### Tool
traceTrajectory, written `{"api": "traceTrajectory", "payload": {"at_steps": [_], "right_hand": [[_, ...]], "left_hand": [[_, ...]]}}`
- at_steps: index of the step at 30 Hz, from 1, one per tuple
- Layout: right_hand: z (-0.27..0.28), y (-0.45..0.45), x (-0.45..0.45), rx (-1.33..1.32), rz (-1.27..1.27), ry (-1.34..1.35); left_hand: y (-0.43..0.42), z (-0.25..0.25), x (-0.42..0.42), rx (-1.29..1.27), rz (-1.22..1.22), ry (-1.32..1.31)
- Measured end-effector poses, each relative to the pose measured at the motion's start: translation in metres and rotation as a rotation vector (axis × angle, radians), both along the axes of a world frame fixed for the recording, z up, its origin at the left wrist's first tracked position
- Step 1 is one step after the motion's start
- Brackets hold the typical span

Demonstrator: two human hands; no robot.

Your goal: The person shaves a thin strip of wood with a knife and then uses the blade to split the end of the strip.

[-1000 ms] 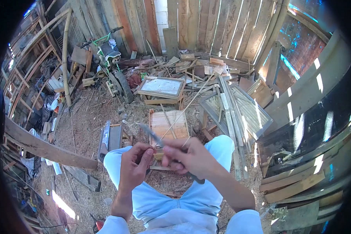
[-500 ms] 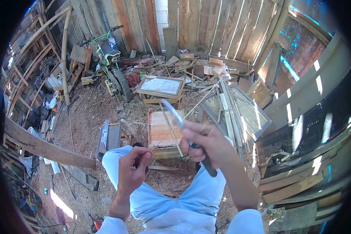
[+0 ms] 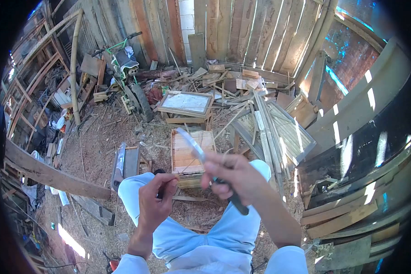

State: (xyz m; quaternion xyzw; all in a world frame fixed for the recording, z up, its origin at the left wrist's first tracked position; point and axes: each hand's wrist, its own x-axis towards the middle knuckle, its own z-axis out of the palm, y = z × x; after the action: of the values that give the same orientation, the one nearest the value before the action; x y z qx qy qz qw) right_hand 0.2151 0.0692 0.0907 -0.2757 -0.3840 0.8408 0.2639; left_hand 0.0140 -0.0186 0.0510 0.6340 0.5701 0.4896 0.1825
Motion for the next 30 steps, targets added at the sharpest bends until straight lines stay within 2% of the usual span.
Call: {"api": "traceTrajectory", "payload": {"at_steps": [8,13,17,19,24,27,30], "right_hand": [[-0.002,0.005,0.004,-0.017,0.07,-0.02],[0.008,0.011,0.011,0.087,-0.042,-0.102],[0.011,0.018,0.016,0.087,-0.039,-0.066],[0.012,0.025,0.024,0.136,-0.186,-0.016],[0.011,0.025,0.029,0.15,-0.234,-0.064],[0.008,0.003,0.003,0.132,-0.096,-0.179],[-0.001,-0.006,-0.005,0.056,0.003,-0.15]], "left_hand": [[-0.002,0.0,0.002,0.081,0.014,0.125],[-0.004,0.001,0.004,0.088,0.014,0.108],[-0.006,0.0,0.002,0.08,0.001,0.107],[-0.007,-0.001,0.0,0.078,0.01,0.112],[-0.01,-0.001,-0.002,0.05,0.053,0.153],[-0.003,-0.002,0.003,0.149,0.064,0.2],[-0.001,0.001,0.004,0.17,0.057,0.264]]}}
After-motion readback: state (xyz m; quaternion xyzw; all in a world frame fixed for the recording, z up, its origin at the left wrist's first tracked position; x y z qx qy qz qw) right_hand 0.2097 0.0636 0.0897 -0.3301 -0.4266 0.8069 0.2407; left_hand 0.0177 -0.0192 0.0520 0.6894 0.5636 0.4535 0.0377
